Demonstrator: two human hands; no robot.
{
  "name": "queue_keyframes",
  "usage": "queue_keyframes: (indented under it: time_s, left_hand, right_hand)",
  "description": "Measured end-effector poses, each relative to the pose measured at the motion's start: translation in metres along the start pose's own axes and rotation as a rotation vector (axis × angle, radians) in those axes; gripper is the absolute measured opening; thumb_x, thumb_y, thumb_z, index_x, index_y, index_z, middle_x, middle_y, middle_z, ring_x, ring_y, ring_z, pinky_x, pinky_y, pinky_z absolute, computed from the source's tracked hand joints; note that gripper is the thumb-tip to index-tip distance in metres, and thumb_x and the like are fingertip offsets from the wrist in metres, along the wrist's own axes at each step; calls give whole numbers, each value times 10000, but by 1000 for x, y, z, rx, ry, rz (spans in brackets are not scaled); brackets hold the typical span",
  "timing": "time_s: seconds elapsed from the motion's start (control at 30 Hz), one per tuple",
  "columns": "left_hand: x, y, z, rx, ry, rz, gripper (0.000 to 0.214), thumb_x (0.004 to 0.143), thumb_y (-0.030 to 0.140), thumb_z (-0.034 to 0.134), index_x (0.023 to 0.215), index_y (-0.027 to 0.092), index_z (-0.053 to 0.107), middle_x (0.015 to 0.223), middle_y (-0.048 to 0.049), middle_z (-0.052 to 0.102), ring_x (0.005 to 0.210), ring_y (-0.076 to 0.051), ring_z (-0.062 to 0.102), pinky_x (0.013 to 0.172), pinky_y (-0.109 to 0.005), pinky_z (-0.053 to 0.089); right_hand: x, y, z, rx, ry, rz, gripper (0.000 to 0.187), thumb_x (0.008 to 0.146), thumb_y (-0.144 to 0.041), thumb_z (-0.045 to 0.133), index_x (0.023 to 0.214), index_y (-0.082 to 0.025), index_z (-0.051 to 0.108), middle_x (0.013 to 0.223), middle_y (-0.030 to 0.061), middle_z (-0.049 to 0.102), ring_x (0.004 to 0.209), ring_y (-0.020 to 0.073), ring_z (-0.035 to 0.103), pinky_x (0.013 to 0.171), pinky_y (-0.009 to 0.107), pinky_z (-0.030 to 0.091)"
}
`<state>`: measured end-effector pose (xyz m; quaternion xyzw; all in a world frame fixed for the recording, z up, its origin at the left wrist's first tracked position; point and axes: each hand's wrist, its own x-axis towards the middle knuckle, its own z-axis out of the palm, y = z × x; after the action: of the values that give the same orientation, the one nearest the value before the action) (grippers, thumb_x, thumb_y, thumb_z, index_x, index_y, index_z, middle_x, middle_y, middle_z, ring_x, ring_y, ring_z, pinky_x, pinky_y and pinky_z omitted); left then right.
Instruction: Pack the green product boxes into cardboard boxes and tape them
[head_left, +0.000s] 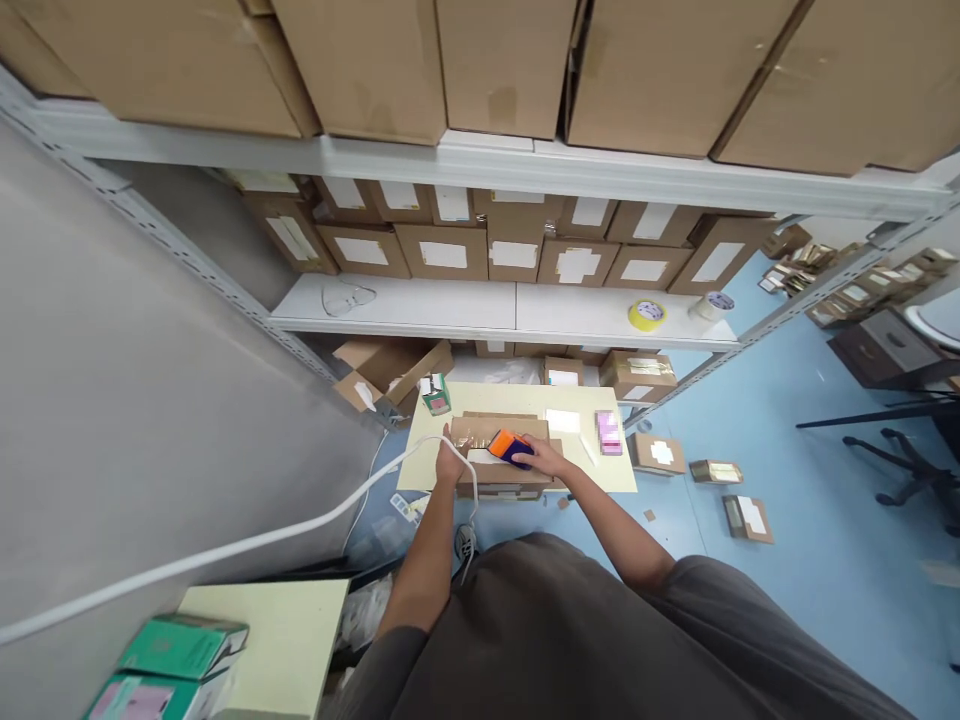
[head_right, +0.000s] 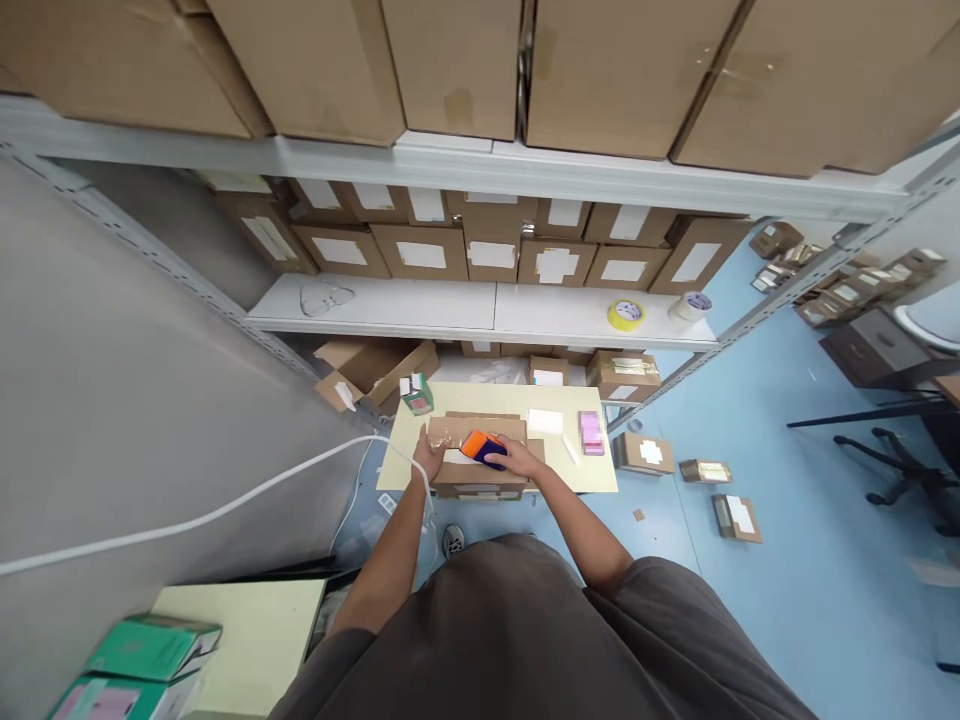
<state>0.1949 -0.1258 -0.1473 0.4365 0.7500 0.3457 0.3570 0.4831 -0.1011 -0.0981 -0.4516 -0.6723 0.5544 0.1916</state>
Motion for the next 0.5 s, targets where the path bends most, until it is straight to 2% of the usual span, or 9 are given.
queue_keyframes:
  time_s: [0.1,0.17,0.23,0.3,0.4,0.43,0.5]
  left_hand:
    - [-9,-1,-3,46,107,75,865,921,418,742,1677,133,435,1678,-256,507,1598,-374,455,1296,-484,385]
    - [-17,2,-3,75,186,100,708,962,437,698,1597,155,558,1637,-235,550,1598,-374,441,1313,-500,364]
    - [-24,9,-1,27,182,77,529,1013,470,636,1453,183,691,1538,-219,638,1532,-373,513,1277,-507,409]
    - [-26,18,4,-128,52,13,476,1041,531,593,1317,185,765,1388,-210,733,1361,-370,652,1157,-504,517]
    - [-21,31,8,-408,-231,-113,563,1018,645,602,1180,146,806,1166,-200,809,1046,-332,769,908,-457,611]
    - [-18,34,8,-467,-291,-127,570,989,664,645,1125,138,817,1105,-196,819,984,-317,775,857,-436,612]
    - [-12,40,5,-518,-322,-84,521,899,650,779,987,139,828,983,-179,825,915,-295,771,808,-404,605]
  right_hand:
    - [-2,1,-4,0,-12,3,505,929,-598,794,1274,-236,725,1263,81,782,1179,334,713,1097,481,548]
    - [-3,0,-5,-12,-18,14,500,931,-609,787,1256,-233,731,1224,77,787,1148,329,718,1073,477,558]
    - [-3,-2,-4,-17,-27,26,505,935,-618,782,1260,-234,732,1207,75,788,1128,324,721,1050,471,569]
    - [-3,-3,-4,-17,-40,23,528,934,-624,783,1287,-236,729,1236,80,784,1144,325,720,1054,469,568]
    - [-2,-6,-5,-33,-46,-6,569,924,-645,787,1316,-237,728,1300,90,774,1197,333,711,1092,472,550]
    - [-2,-7,-6,-41,-47,-16,577,919,-654,788,1312,-234,732,1301,92,775,1201,334,710,1095,471,548]
    - [0,-10,-7,-58,-54,-31,579,915,-666,787,1286,-225,741,1272,93,783,1175,332,718,1077,463,555]
